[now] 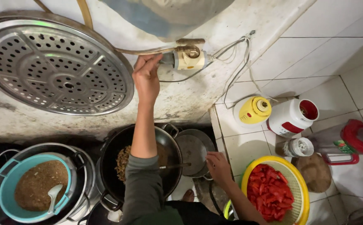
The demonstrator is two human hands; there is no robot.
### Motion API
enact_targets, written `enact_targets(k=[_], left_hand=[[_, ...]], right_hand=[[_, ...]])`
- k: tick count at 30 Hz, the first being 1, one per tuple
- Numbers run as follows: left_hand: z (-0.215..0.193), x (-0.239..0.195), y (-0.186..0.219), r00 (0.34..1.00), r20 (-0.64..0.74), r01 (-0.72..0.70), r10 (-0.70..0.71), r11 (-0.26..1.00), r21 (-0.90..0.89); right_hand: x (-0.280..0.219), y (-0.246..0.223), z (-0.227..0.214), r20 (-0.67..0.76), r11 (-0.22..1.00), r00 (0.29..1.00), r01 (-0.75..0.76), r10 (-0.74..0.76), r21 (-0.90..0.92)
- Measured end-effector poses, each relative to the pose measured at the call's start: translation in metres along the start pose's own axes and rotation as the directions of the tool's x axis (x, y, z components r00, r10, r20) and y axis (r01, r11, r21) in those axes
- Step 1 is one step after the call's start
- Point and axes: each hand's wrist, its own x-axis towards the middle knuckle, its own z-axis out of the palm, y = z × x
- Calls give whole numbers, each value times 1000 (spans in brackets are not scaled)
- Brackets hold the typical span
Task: Stirring pots of food on a stove, adding seasoning from packets, and placing fresh chilies into a blender jar for preparation.
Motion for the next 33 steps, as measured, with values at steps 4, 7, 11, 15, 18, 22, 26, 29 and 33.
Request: enact_targets(k=[4, 7, 11, 15, 18, 22, 26, 29, 33], left_hand=[[-1, 5, 9, 992, -32, -118, 120, 991, 57], [2, 6, 6, 982, -50, -177, 184, 977, 119], [-1, 4, 8, 973, -58, -210, 223, 961, 180], [3, 4, 3, 956, -79, -265, 282, 948, 178], [2, 5, 11, 968, -112, -215, 225, 972, 101], [-2, -4, 5, 980, -105, -160, 171, 982, 102], [4, -10, -3, 993, -73, -87, 90, 995, 42], [6, -9, -5, 992, -79, -99, 97, 995, -18], [9, -8, -12, 987, -65, -146, 146, 989, 2]], right_hand=[[18, 5, 3, 80, 998, 996, -48, 44, 49], [66, 11, 0, 16, 988, 991, 134, -133, -79], [167, -29, -29, -207, 961, 945, 222, -253, -162], [260, -87, -62, -382, 835, 754, 398, -534, -381], [296, -100, -65, -394, 783, 690, 432, -607, -448], [308, -93, -63, -373, 722, 646, 431, -666, -541], [309, -96, -66, -413, 757, 652, 425, -637, -496], [311, -100, -71, -424, 770, 655, 430, -626, -472], [312, -101, -79, -378, 731, 654, 423, -655, -536]])
